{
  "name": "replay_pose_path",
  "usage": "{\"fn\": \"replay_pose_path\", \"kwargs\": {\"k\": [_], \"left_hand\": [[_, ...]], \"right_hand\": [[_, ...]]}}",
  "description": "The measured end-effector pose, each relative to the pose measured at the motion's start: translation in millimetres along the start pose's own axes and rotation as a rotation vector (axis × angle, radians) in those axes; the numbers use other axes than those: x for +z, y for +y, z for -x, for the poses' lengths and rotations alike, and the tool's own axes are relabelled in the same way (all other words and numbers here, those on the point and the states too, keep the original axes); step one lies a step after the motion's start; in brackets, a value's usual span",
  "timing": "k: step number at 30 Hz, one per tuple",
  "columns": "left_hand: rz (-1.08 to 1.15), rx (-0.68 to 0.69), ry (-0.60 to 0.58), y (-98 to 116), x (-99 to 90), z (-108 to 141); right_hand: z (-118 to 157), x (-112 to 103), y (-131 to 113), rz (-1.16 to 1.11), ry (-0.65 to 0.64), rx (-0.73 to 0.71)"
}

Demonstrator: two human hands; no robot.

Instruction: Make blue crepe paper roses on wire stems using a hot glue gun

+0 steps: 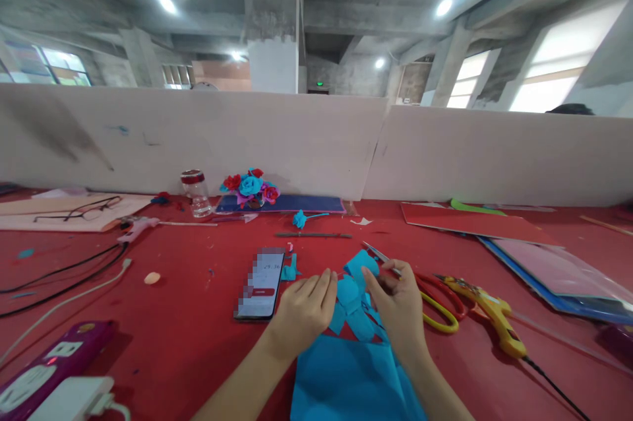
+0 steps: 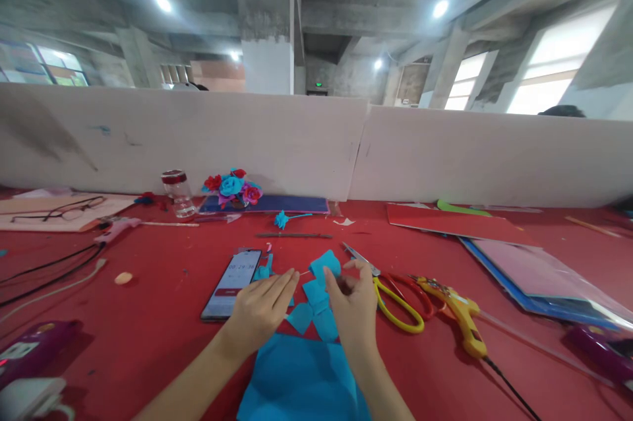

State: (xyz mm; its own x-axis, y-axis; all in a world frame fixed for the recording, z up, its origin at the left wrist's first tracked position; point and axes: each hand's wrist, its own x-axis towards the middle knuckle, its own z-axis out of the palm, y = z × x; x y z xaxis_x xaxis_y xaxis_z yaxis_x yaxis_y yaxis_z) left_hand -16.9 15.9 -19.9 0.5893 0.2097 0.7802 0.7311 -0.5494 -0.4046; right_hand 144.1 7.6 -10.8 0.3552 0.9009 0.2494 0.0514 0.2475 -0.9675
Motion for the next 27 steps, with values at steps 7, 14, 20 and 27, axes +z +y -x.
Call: {"fn": "replay_pose_path", "kwargs": {"k": [7, 14, 20, 27], "left_hand": [[0.018, -0.007, -0.012, 1, 1.8, 2], [0.012, -0.007, 0.005, 1, 1.2, 1], [0.02, -0.016, -0.003, 1, 0.1, 1], [0.027, -0.017, -0.011, 2, 0.0, 1]], "right_hand": [[-3, -7, 1, 0.147, -0.087, -0.119], [-4, -9, 2, 0.182, -0.131, -0.108], [-4, -10, 7, 0.267, -0.097, -0.149], [-24, -32, 4, 0.641, -0.234, -0.898]]}}
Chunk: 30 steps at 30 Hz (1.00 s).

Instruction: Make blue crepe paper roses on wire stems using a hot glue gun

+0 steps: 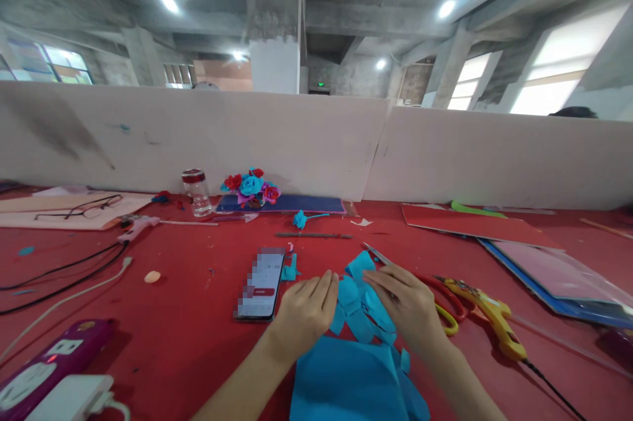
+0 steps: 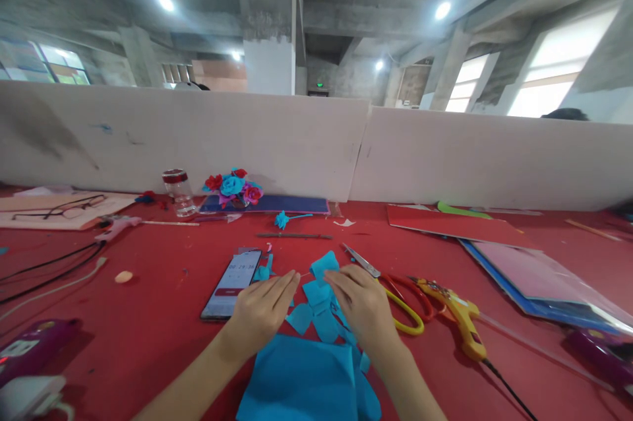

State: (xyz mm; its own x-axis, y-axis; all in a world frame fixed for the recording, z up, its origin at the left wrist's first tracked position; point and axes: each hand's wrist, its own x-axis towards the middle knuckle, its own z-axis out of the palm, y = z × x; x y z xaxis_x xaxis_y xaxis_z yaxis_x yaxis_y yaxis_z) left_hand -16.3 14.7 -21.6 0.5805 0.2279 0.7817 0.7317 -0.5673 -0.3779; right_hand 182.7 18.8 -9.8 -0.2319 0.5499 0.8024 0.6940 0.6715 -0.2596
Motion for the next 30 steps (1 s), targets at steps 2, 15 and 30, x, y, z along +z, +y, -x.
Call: {"fn": "replay_pose_path", "kwargs": {"k": [2, 15, 30], "left_hand": [[-0.005, 0.013, -0.004, 1, -0.2, 0], [-0.075, 0.076, -0.025, 3, -2.3, 1], [-0.075, 0.086, -0.058, 7, -4.8, 1]], "right_hand": [[-5, -6, 6, 0.054, -0.061, -0.193], [-19, -7, 7, 0.177, -0.265, -0.358], [-37, -22, -3, 0.201, -0.479, -0.202]]}}
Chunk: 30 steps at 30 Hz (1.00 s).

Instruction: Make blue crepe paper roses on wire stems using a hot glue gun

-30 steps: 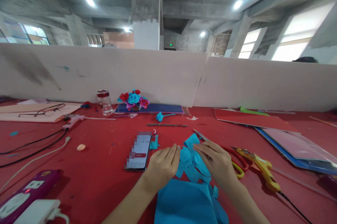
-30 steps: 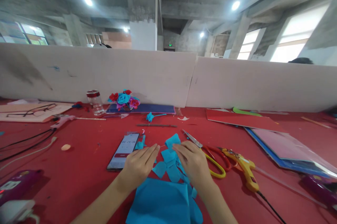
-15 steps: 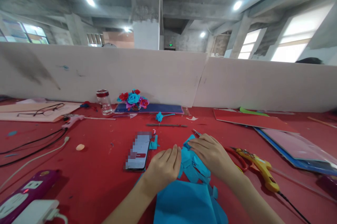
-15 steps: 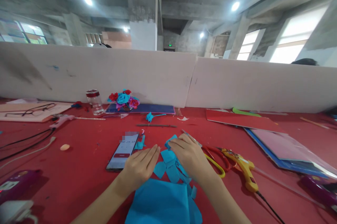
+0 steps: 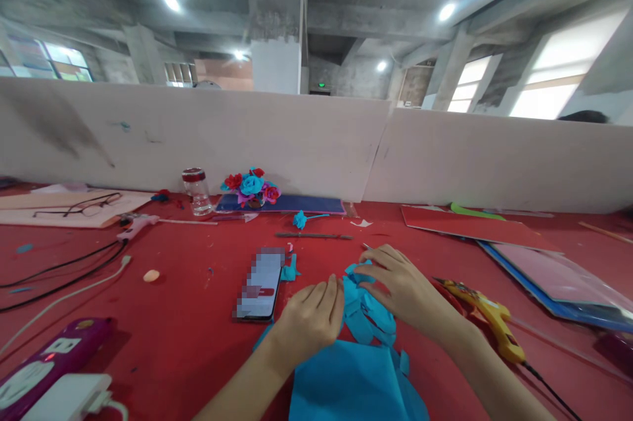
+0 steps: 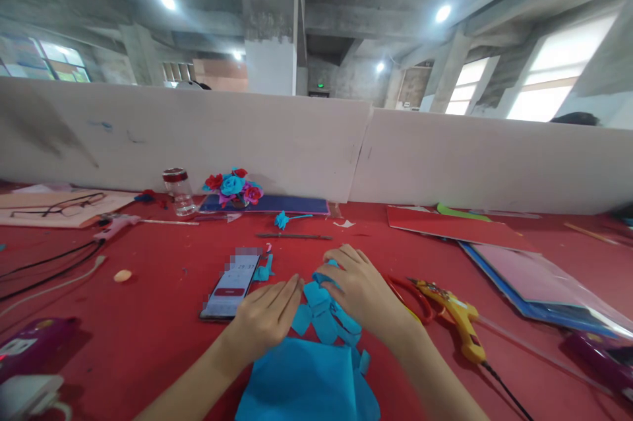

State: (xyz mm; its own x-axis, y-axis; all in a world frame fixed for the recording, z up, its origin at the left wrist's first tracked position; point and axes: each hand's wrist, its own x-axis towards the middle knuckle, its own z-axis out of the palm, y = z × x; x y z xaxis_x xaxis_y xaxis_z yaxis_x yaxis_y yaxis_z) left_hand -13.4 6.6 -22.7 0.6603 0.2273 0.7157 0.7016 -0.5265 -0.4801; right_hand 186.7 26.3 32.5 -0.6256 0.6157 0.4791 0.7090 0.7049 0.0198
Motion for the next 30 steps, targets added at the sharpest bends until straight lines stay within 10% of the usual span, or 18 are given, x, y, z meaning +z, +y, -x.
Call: {"fn": "replay_pose_path", "kwargs": {"k": [7, 14, 18, 22, 30], "left_hand": [[0.076, -0.028, 0.025, 2, 4.1, 2], [0.824, -0.899, 0.132, -1, 7.0, -12], [1.355, -1.316, 0.112, 0, 7.4, -20], [1.666, -1.425, 0.177, 4, 11.2, -22], [1.947, -1.507, 0.053, 12, 10.6, -24]], "right_hand": [[-8, -16, 2, -0.159, -0.023, 0.017], [13, -6, 14, -0.424, 0.838, 0.594], [19, 28, 0, -0.757, 0.605, 0.709], [12, 55, -27, -0.989, 0.3, 0.566], [13, 60, -42, -1.085, 0.528, 0.59]]}}
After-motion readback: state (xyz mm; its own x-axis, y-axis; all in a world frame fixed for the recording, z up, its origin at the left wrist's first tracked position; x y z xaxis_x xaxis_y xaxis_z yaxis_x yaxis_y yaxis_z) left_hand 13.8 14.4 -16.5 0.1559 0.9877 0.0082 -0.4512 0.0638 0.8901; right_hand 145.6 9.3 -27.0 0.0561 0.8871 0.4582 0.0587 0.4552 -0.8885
